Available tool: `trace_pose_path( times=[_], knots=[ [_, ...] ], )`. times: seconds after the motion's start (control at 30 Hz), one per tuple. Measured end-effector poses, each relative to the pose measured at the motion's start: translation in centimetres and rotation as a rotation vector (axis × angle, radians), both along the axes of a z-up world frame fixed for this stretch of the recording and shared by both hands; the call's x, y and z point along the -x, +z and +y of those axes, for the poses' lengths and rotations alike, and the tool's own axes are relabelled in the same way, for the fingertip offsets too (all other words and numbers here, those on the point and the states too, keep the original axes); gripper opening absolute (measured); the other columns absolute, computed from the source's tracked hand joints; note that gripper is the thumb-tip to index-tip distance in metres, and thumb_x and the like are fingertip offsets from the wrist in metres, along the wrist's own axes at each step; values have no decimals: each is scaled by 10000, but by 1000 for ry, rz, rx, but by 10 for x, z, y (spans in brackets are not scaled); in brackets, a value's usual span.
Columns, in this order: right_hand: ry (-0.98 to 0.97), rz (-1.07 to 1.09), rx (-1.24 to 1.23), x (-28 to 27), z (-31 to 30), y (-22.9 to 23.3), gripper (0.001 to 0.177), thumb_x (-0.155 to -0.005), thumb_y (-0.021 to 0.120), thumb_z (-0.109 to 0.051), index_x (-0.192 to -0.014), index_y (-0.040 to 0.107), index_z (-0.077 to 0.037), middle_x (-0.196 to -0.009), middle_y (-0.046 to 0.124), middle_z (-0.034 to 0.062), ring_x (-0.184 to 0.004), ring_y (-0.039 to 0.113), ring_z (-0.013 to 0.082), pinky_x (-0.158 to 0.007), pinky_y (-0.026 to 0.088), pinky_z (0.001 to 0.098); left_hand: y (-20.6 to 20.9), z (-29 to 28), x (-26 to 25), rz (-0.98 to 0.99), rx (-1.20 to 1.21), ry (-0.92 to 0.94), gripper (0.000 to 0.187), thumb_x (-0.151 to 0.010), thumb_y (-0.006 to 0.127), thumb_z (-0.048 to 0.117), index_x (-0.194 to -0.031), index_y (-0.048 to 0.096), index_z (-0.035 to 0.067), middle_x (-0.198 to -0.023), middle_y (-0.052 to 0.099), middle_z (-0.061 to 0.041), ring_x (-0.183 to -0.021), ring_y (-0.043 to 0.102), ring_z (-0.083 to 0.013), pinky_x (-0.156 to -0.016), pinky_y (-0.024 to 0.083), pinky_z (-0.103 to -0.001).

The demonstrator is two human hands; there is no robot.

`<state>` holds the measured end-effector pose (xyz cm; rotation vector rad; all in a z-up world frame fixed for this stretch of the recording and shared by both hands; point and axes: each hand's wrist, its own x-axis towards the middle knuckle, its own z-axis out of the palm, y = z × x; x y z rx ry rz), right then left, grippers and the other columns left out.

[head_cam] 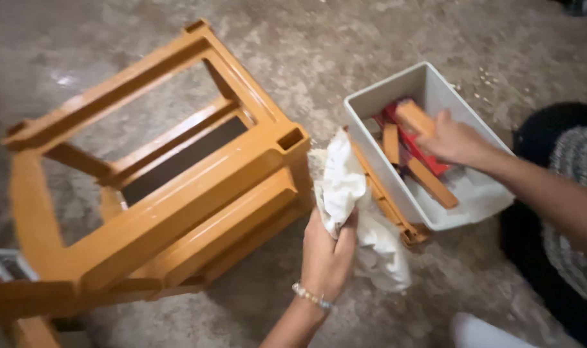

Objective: The person wipes a yellow plastic frame with a white cloth, then assembles it with other matching frames and leg pieces. They insert the legs into the frame sockets and stack the frames to form a small stool or stand.

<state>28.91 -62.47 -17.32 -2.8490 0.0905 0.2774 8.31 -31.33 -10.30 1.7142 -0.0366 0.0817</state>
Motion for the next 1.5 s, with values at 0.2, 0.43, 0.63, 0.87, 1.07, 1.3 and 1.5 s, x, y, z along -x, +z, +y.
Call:
trace_pose_path(
  times=[0.2,0.43,0.63,0.87,1.07,1.3,1.5],
  knots=[
    [315,-209,-944,107,100,156,534,-1090,377,-453,-1390,424,-14,-861,563,56,-661,568,102,-538,513,288,90,20,9,-136,652,274,314,-1032,545,145,-1297,596,-16,-1188,673,-81,-1041,642,-170,-900,537,-363],
    [888,-838,-627,193,233,204,484,-918,669,-160,-1291,409,8,-1023,672,300,-913,679,469,-751,537,504,169,33,18,-811,-513,546,563,-923,744,228,-1375,518,-19,-1385,451,-360,-1236,526,-394,-958,519,-430],
    [720,-392,-581,205,248,240,714,-799,784,-318,-1301,422,37,-859,698,260,-774,700,451,-644,522,518,188,88,15,-800,-225,397,273,-1108,512,192,-1278,605,0,-1050,740,-121,-938,767,-195,-857,612,-318],
    [715,-442,-1113,204,298,243,411,-1054,576,-319,-1322,474,-25,-1118,686,113,-1024,718,190,-835,579,330,181,103,9,-453,643,470,487,-1135,416,377,-1113,612,-68,-848,666,-123,-666,639,-162,-547,512,-282],
    [685,-202,-1752,176,335,244,404,-1167,445,-426,-1346,478,-66,-1103,582,6,-1028,583,88,-885,528,261,163,66,46,-942,-92,542,523,-1248,311,420,-1419,457,-52,-1325,612,-198,-1216,663,-354,-1028,545,-420],
    [527,16,-1809,201,344,238,514,-1048,503,-470,-1384,495,-81,-1165,634,12,-1034,607,86,-873,528,275,148,110,29,-20,-166,533,632,-1096,326,461,-1136,725,-26,-981,785,-248,-920,780,-290,-807,571,-378],
    [652,191,-1898,188,333,234,524,-1064,494,-455,-1378,502,-34,-1166,669,96,-1123,662,165,-999,559,324,130,115,19,-457,448,297,601,-1154,289,456,-1378,550,-37,-1242,679,-136,-1128,674,-248,-939,575,-355]
  ],
)
